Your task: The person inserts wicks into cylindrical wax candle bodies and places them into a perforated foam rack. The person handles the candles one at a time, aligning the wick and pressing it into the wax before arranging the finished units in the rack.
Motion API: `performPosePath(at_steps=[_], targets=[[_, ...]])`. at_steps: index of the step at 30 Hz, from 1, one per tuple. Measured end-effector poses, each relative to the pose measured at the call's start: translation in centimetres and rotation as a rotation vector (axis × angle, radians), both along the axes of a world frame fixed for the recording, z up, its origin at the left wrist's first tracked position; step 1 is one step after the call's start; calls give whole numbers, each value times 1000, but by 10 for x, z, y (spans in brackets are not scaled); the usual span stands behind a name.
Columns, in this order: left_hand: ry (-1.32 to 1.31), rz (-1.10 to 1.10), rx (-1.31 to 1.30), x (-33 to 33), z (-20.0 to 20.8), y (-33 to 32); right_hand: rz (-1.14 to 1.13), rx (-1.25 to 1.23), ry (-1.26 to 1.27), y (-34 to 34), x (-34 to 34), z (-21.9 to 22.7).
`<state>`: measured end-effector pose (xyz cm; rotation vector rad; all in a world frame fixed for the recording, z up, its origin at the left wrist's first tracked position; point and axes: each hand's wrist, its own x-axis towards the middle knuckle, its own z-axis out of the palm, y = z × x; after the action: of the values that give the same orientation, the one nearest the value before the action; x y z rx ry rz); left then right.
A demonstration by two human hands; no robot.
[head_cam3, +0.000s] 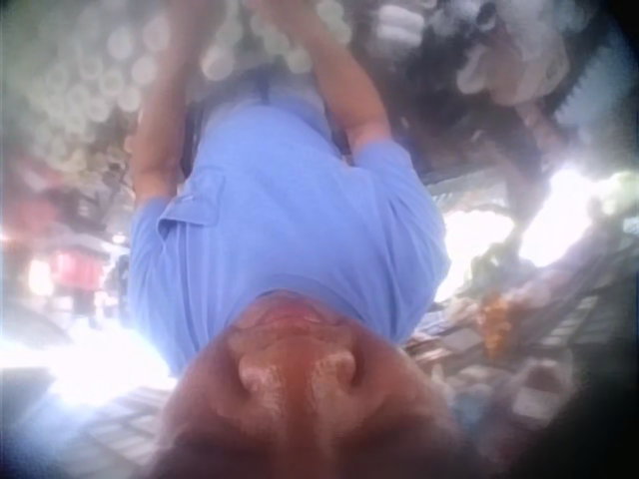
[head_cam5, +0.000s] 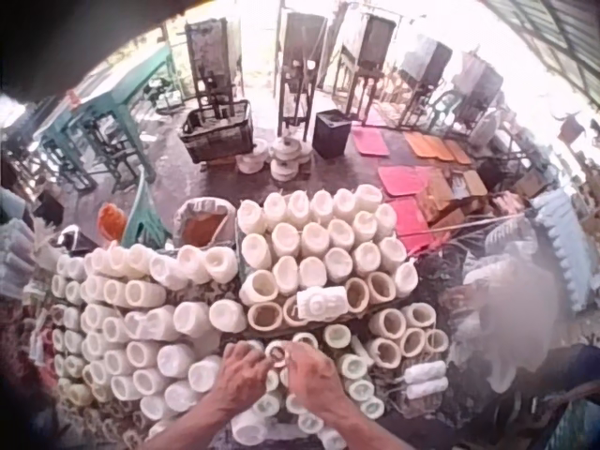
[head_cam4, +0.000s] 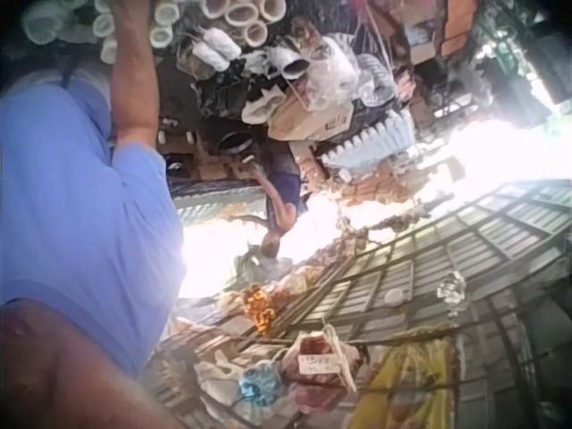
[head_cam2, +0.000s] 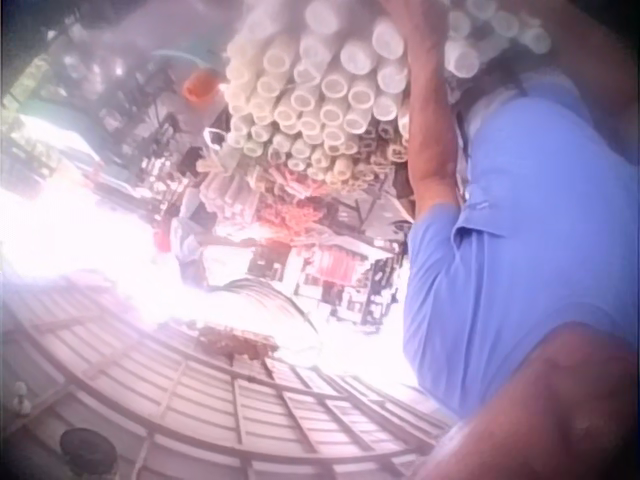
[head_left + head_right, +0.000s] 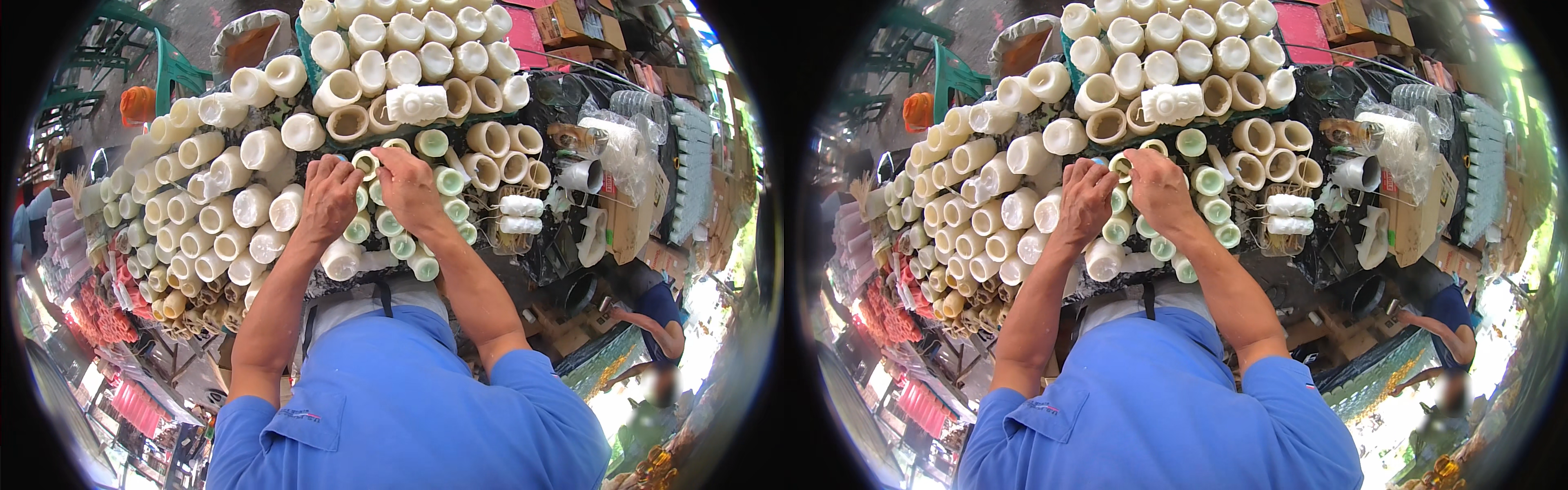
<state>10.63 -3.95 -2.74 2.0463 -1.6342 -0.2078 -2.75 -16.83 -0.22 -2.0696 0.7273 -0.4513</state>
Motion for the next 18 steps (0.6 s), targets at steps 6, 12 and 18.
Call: performPosePath(at_steps=[6,12,18], targets=[[21,-23,18,5,1,-7,-174,-211,182,-34,-61,23],[34,-24,-9,8,3,-15,1,-509,519,-85,-126,35],[48,30,-28,11,11,-9,273,-637,563,-95,-132,-13]])
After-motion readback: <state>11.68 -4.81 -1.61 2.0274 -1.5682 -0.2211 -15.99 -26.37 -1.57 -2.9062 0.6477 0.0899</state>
